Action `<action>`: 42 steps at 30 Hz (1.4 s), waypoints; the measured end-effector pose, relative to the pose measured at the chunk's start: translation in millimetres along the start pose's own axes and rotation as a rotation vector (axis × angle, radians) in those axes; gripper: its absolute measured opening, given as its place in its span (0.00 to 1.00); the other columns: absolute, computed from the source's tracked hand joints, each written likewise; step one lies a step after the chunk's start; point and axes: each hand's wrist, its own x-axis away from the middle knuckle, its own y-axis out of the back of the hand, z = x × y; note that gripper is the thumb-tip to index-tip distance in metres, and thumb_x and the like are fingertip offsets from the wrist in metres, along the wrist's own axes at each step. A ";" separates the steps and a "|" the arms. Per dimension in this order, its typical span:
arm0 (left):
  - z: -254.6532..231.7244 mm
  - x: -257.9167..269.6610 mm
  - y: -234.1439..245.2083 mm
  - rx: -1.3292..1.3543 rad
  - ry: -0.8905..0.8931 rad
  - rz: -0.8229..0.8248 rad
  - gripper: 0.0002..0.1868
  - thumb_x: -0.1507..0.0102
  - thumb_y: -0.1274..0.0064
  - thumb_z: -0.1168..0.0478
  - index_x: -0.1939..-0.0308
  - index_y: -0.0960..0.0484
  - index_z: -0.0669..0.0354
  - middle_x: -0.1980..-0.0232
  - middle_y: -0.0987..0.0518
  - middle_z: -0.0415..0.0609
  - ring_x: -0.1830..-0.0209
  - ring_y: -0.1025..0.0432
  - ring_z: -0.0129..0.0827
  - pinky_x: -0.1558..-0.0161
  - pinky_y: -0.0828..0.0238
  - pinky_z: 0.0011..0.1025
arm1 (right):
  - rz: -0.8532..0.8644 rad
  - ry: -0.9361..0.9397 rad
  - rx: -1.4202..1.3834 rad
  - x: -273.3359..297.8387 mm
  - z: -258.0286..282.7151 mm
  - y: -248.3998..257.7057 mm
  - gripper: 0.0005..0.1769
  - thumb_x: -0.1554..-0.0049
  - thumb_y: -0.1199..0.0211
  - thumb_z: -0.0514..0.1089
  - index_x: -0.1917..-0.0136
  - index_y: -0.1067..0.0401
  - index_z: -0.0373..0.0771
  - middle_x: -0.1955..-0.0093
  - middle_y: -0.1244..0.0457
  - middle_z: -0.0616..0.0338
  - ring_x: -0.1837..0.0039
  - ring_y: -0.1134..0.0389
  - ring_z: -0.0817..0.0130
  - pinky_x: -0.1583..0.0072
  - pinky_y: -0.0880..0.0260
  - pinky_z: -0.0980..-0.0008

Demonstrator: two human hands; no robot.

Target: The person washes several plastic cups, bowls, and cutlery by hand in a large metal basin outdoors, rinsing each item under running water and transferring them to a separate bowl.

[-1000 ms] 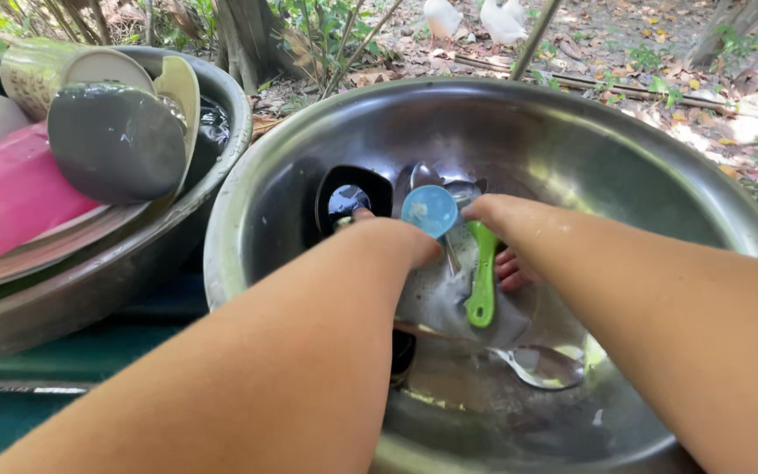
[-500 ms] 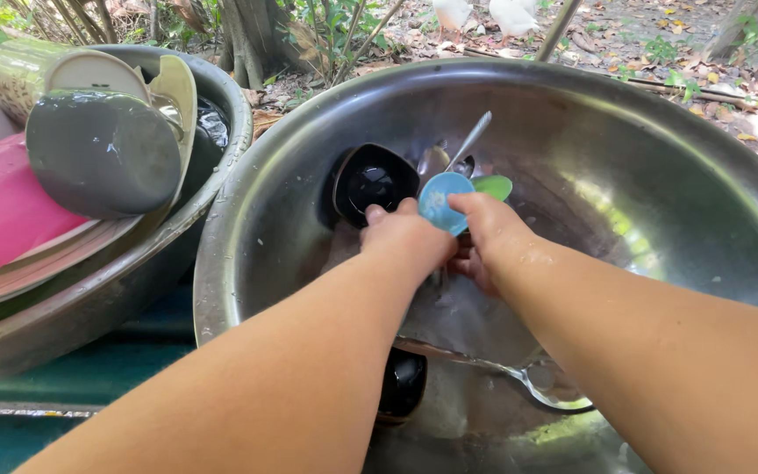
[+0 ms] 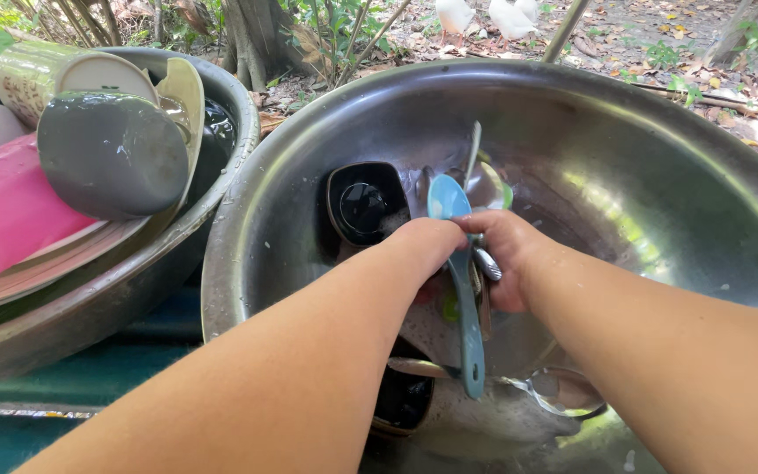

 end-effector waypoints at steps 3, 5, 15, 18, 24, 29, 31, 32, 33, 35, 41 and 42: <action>-8.3 2.5 5.6 -0.334 0.075 -0.061 0.26 0.37 0.52 0.44 0.44 0.14 0.54 0.48 0.13 0.52 0.48 0.18 0.43 0.49 0.25 0.39 | 0.173 -0.026 0.054 -9.9 1.4 17.8 0.17 0.46 0.33 0.52 0.49 0.24 0.40 0.44 0.30 0.50 0.41 0.31 0.57 0.36 0.34 0.56; -7.9 5.2 7.3 -0.474 0.046 -0.098 0.28 0.36 0.54 0.41 0.42 0.16 0.54 0.45 0.16 0.53 0.46 0.22 0.44 0.46 0.28 0.38 | 0.207 -0.066 0.127 -11.0 1.6 18.7 0.20 0.48 0.30 0.56 0.49 0.23 0.42 0.44 0.30 0.53 0.42 0.31 0.59 0.36 0.34 0.58; 2.7 28.7 0.0 -0.530 -0.214 -0.098 0.34 0.40 0.54 0.36 0.42 0.22 0.55 0.42 0.23 0.54 0.37 0.32 0.49 0.37 0.37 0.42 | 0.322 -0.188 0.306 -27.1 21.9 35.2 0.25 0.53 0.25 0.57 0.48 0.20 0.40 0.57 0.27 0.46 0.59 0.27 0.57 0.58 0.27 0.58; -5.3 26.7 17.5 -0.400 -0.138 -0.070 0.29 0.41 0.56 0.43 0.52 0.12 0.60 0.50 0.14 0.54 0.44 0.24 0.43 0.41 0.29 0.39 | 0.252 -0.120 0.202 -34.7 24.6 50.7 0.18 0.53 0.27 0.45 0.50 0.22 0.37 0.60 0.28 0.47 0.59 0.25 0.57 0.55 0.23 0.56; -13.2 40.2 46.7 -0.585 -0.070 -0.592 0.24 0.37 0.54 0.49 0.39 0.21 0.47 0.30 0.35 0.51 0.28 0.42 0.49 0.34 0.42 0.49 | 0.127 -0.024 0.245 0.7 22.1 44.8 0.13 0.56 0.28 0.38 0.55 0.20 0.35 0.61 0.28 0.45 0.59 0.25 0.57 0.55 0.25 0.56; -9.7 50.0 38.5 -0.484 0.214 -0.342 0.40 0.33 0.52 0.47 0.20 0.50 0.48 0.22 0.48 0.59 0.24 0.43 0.54 0.32 0.37 0.43 | 0.142 -0.075 0.268 12.9 12.8 28.1 0.14 0.58 0.28 0.37 0.56 0.20 0.35 0.60 0.27 0.48 0.59 0.25 0.57 0.54 0.25 0.57; -7.7 40.9 34.8 -0.421 0.266 -0.313 0.47 0.34 0.50 0.49 0.18 0.60 0.49 0.23 0.45 0.61 0.26 0.39 0.51 0.32 0.35 0.40 | 0.120 -0.173 0.224 14.4 10.9 21.1 0.13 0.56 0.26 0.37 0.55 0.21 0.35 0.58 0.28 0.49 0.57 0.26 0.58 0.51 0.25 0.56; -5.0 33.6 36.4 -0.425 0.252 -0.313 0.45 0.34 0.51 0.50 0.19 0.58 0.49 0.24 0.43 0.61 0.27 0.38 0.51 0.33 0.34 0.40 | 0.122 -0.151 0.223 15.7 9.2 17.2 0.13 0.56 0.26 0.37 0.55 0.21 0.36 0.57 0.28 0.50 0.56 0.25 0.58 0.50 0.24 0.56; -0.5 26.4 35.9 -0.413 0.236 -0.329 0.43 0.34 0.51 0.51 0.20 0.56 0.50 0.26 0.41 0.61 0.28 0.37 0.52 0.34 0.34 0.40 | 0.123 -0.130 0.223 17.3 7.0 13.1 0.13 0.55 0.26 0.37 0.55 0.21 0.36 0.57 0.27 0.51 0.56 0.25 0.58 0.49 0.24 0.55; 11.3 15.7 36.4 -0.363 0.157 -0.387 0.40 0.35 0.52 0.53 0.22 0.52 0.51 0.28 0.37 0.62 0.30 0.34 0.52 0.35 0.33 0.41 | 0.094 -0.105 0.202 20.8 4.9 5.4 0.12 0.55 0.26 0.37 0.55 0.22 0.37 0.56 0.27 0.53 0.54 0.25 0.58 0.47 0.25 0.55; 17.8 13.2 36.1 -0.170 -0.026 -0.564 0.30 0.35 0.56 0.60 0.29 0.40 0.56 0.37 0.26 0.63 0.37 0.28 0.55 0.39 0.29 0.44 | 0.137 -0.149 0.129 11.9 12.6 9.8 0.12 0.56 0.27 0.35 0.56 0.22 0.36 0.56 0.27 0.51 0.53 0.25 0.56 0.44 0.24 0.50; 12.1 16.5 37.9 -0.136 -0.061 -0.594 0.28 0.35 0.56 0.61 0.30 0.37 0.57 0.39 0.24 0.63 0.39 0.27 0.55 0.40 0.28 0.44 | 0.143 -0.150 0.110 8.9 14.8 11.7 0.11 0.56 0.29 0.34 0.57 0.23 0.36 0.56 0.27 0.51 0.53 0.25 0.55 0.44 0.25 0.48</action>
